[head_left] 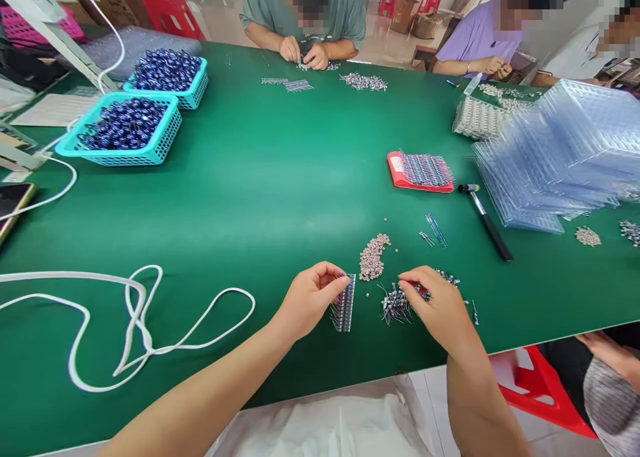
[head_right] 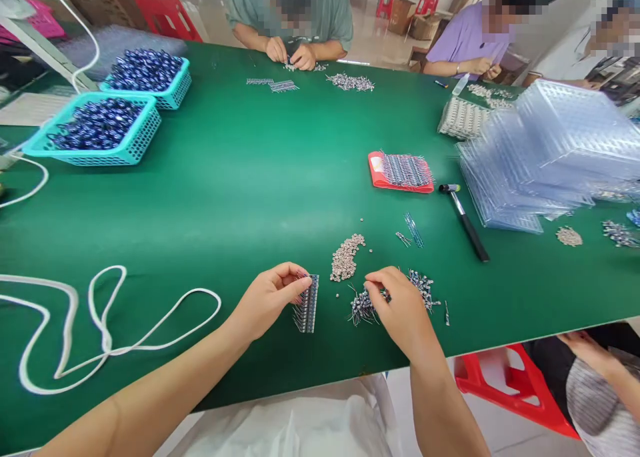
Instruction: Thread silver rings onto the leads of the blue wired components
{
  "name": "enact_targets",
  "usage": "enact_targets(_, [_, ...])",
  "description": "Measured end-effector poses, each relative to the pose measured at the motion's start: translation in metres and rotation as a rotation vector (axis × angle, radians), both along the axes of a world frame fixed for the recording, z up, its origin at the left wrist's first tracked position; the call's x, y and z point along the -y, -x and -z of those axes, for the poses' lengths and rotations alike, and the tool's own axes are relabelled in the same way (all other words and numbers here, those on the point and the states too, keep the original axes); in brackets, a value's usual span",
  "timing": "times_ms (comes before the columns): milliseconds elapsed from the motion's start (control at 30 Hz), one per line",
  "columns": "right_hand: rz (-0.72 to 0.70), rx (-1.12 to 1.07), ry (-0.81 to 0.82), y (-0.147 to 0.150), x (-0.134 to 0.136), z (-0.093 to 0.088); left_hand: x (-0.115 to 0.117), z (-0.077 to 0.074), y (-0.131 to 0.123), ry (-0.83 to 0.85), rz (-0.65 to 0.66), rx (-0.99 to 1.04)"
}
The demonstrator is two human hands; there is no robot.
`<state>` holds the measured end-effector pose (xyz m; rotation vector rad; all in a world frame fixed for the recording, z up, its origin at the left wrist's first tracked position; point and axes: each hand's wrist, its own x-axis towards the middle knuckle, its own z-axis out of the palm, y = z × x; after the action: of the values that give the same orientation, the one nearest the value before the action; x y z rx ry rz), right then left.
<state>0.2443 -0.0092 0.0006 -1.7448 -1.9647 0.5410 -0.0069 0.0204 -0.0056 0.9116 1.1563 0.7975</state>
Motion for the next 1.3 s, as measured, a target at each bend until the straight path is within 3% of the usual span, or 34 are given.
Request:
enact_targets(233, [-0.223,0.157,0.015,0.026,-0.012,0.007,-0.003,0.014,-0.004,-0.037,-0.013,-0.055])
enact_targets(433, [-0.294,0.168,0.044,0.036,-0.007,0.006,-0.001,0.027,0.004,-0.071,0.004,-0.047])
enact_targets(933, [-0.339,0.294,-0.085,0.048,-0.005,0.027,-0.004,0.024,0.006,-0.038,0.039,0.021])
enact_targets(1100, [-0.264,0.166,-0.149,0.049,-0.005,0.03,-0.001,0.023,0.006,-0.044,0.075,0.052])
enact_targets(1300, [-0.153,-0.194,-0.17,0.055,0.0,0.006,0.009,0.013,0.005,-0.041,0.146,0.264])
